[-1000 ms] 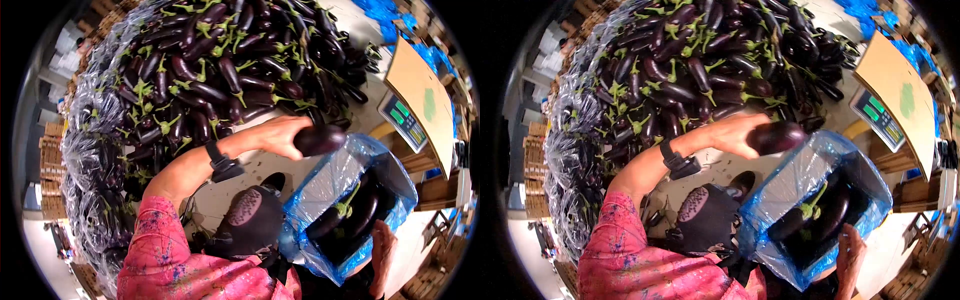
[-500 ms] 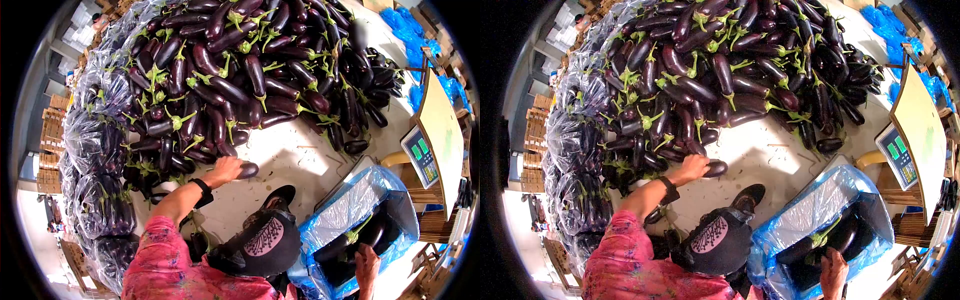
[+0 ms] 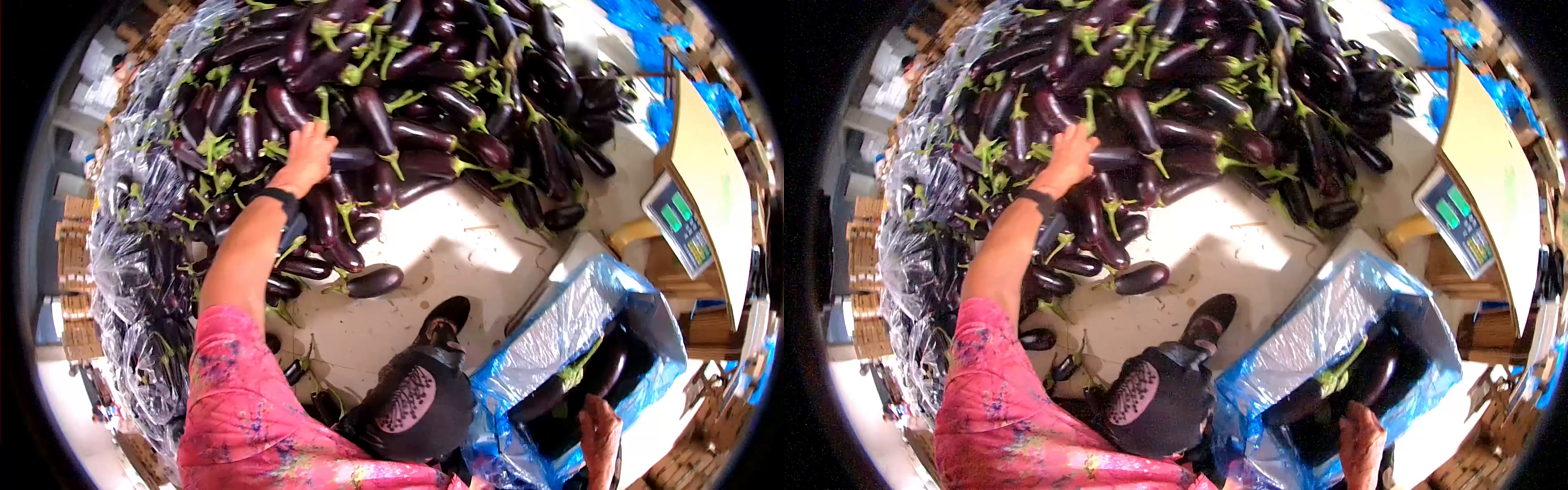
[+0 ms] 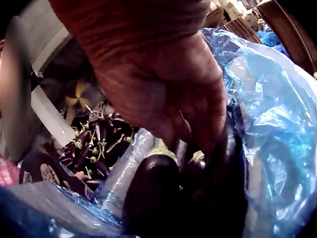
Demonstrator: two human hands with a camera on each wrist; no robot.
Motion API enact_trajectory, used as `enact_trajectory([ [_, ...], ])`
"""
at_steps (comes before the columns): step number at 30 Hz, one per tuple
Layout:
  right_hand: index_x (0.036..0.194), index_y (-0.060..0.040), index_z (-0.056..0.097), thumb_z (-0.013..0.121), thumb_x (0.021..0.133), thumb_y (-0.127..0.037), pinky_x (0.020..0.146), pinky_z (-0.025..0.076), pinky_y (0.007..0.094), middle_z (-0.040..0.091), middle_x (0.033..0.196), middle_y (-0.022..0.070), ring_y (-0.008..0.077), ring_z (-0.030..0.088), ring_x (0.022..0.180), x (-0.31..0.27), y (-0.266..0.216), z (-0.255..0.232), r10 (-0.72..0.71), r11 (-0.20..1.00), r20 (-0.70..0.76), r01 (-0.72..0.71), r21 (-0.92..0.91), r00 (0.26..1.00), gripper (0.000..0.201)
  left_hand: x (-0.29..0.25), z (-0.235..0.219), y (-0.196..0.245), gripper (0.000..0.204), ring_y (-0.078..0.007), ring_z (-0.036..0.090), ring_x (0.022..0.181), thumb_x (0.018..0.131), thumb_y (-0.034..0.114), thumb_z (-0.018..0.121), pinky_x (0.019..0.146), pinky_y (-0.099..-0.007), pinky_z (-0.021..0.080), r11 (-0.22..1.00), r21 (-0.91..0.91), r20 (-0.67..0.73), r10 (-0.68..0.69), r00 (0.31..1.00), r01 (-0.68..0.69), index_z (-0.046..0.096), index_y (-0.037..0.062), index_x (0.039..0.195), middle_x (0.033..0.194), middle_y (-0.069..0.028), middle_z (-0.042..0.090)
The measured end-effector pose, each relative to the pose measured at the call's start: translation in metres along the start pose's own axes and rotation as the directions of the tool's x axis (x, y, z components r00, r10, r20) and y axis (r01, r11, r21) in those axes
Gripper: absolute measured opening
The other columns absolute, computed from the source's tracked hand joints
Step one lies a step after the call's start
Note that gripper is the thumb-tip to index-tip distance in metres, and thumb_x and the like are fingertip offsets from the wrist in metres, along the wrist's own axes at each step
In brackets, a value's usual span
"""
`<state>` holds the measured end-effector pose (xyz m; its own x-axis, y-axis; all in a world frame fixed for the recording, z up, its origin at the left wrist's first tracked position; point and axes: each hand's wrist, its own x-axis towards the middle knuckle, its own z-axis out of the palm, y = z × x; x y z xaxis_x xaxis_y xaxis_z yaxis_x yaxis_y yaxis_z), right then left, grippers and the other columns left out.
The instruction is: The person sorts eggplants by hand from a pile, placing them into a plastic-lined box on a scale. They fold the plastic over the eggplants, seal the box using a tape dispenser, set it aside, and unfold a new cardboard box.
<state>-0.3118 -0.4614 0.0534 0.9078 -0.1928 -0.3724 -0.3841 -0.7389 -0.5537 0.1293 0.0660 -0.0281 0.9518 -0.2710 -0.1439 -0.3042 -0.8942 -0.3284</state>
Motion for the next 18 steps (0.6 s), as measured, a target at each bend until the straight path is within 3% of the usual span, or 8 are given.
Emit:
enact_trajectory([
  [1, 0.107, 0.003, 0.063, 0.062, 0.087, -0.005, 0.071, 0.052, 0.042, 0.065, 0.088, 0.023, 0.04, 0.066, 0.081, -0.001, 0.0, 0.003, -0.004, 1.0, -0.066, 0.006, 0.029, 0.998, 0.021, -0.003, 0.009, -0.012, 0.061, -0.0337, 0.047, 0.123, 0.068, 0.02, 0.083, 0.104, -0.047, 0.041, 0.995, -0.097, -0.053, 0.015, 0.999, -0.02, 0.064, 0.0086, 0.125, 0.127, -0.0131, 0.053],
  [3, 0.11, 0.0013, 0.063, 0.06, 0.091, -0.009, 0.07, 0.051, 0.0447, 0.065, 0.092, 0.0236, 0.0429, 0.065, 0.083, -0.002, -0.005, -0.005, 0.028, 0.999, -0.092, -0.032, -0.036, 0.995, 0.021, -0.01, 0.025, -0.025, 0.06, -0.0373, 0.056, 0.116, 0.062, 0.015, 0.079, 0.102, -0.0448, 0.045, 0.915, -0.37, -0.228, 0.079, 0.97, -0.161, 0.066, 0.0073, 0.12, 0.12, -0.0165, 0.063],
  [5, 0.113, -0.0013, 0.063, 0.061, 0.092, -0.01, 0.07, 0.051, 0.0445, 0.067, 0.09, 0.0218, 0.0426, 0.065, 0.083, -0.007, -0.005, -0.012, 0.003, 0.999, -0.195, -0.01, -0.035, 0.981, 0.023, -0.022, 0.012, -0.017, 0.069, -0.0301, 0.055, 0.124, 0.067, 0.015, 0.078, 0.109, -0.0391, 0.041, 0.747, -0.657, -0.094, 0.047, 0.994, -0.097, 0.058, 0.0031, 0.133, 0.13, -0.0167, 0.061],
  [6, 0.113, -0.0014, 0.064, 0.063, 0.091, -0.012, 0.07, 0.052, 0.0434, 0.067, 0.089, 0.0224, 0.0421, 0.066, 0.083, -0.011, 0.005, -0.012, 0.024, 1.0, -0.221, -0.026, -0.006, 0.975, 0.024, -0.029, 0.006, -0.01, 0.071, -0.0265, 0.055, 0.124, 0.07, 0.014, 0.076, 0.109, -0.0359, 0.04, 0.502, -0.864, 0.005, 0.08, 0.997, -0.036, 0.054, 0.0014, 0.137, 0.131, -0.0148, 0.06],
  [8, 0.111, -0.0015, 0.065, 0.064, 0.09, -0.012, 0.07, 0.053, 0.042, 0.068, 0.09, 0.0231, 0.0415, 0.067, 0.082, -0.017, 0.009, -0.017, 0.098, 0.994, -0.192, -0.106, -0.031, 0.976, 0.024, -0.059, -0.056, 0.037, 0.067, -0.0259, 0.054, 0.125, 0.07, 0.009, 0.071, 0.109, -0.0353, 0.039, 0.648, -0.74, -0.097, 0.167, 0.981, -0.183, 0.054, 0.0015, 0.134, 0.133, -0.0138, 0.058],
  [10, 0.108, -0.0015, 0.065, 0.065, 0.089, -0.013, 0.069, 0.053, 0.0422, 0.067, 0.088, 0.0234, 0.0413, 0.067, 0.081, -0.025, 0.011, -0.015, 0.145, 0.988, -0.232, -0.154, -0.021, 0.962, 0.022, -0.079, -0.113, 0.085, 0.066, -0.0275, 0.053, 0.128, 0.067, 0.007, 0.069, 0.11, -0.036, 0.037, 0.571, -0.74, -0.173, 0.349, 0.921, -0.356, 0.056, 0.0029, 0.131, 0.131, -0.0147, 0.058],
  [13, 0.107, 0.0002, 0.066, 0.066, 0.088, -0.01, 0.068, 0.052, 0.0396, 0.067, 0.085, 0.0175, 0.0334, 0.066, 0.075, -0.038, 0.024, -0.009, 0.105, 0.986, -0.2, -0.129, -0.106, 0.974, 0.021, -0.099, -0.184, 0.157, 0.061, -0.0336, 0.049, 0.133, 0.062, 0.0, 0.062, 0.114, -0.042, 0.035, 0.401, -0.553, -0.427, 0.617, 0.661, -0.731, 0.062, 0.0066, 0.122, 0.129, -0.0131, 0.06],
  [18, 0.11, -0.0029, 0.064, 0.066, 0.087, -0.008, 0.068, 0.052, 0.0384, 0.065, 0.083, 0.0162, 0.0322, 0.066, 0.074, -0.061, 0.026, -0.008, 0.144, 0.989, -0.203, -0.145, 0.012, 0.969, 0.023, -0.127, -0.251, 0.281, 0.06, -0.0387, 0.044, 0.134, 0.061, -0.004, 0.065, 0.109, -0.0511, 0.034, 0.014, -0.257, -0.545, 0.824, 0.157, -0.966, 0.066, 0.0135, 0.119, 0.127, -0.009, 0.06],
])
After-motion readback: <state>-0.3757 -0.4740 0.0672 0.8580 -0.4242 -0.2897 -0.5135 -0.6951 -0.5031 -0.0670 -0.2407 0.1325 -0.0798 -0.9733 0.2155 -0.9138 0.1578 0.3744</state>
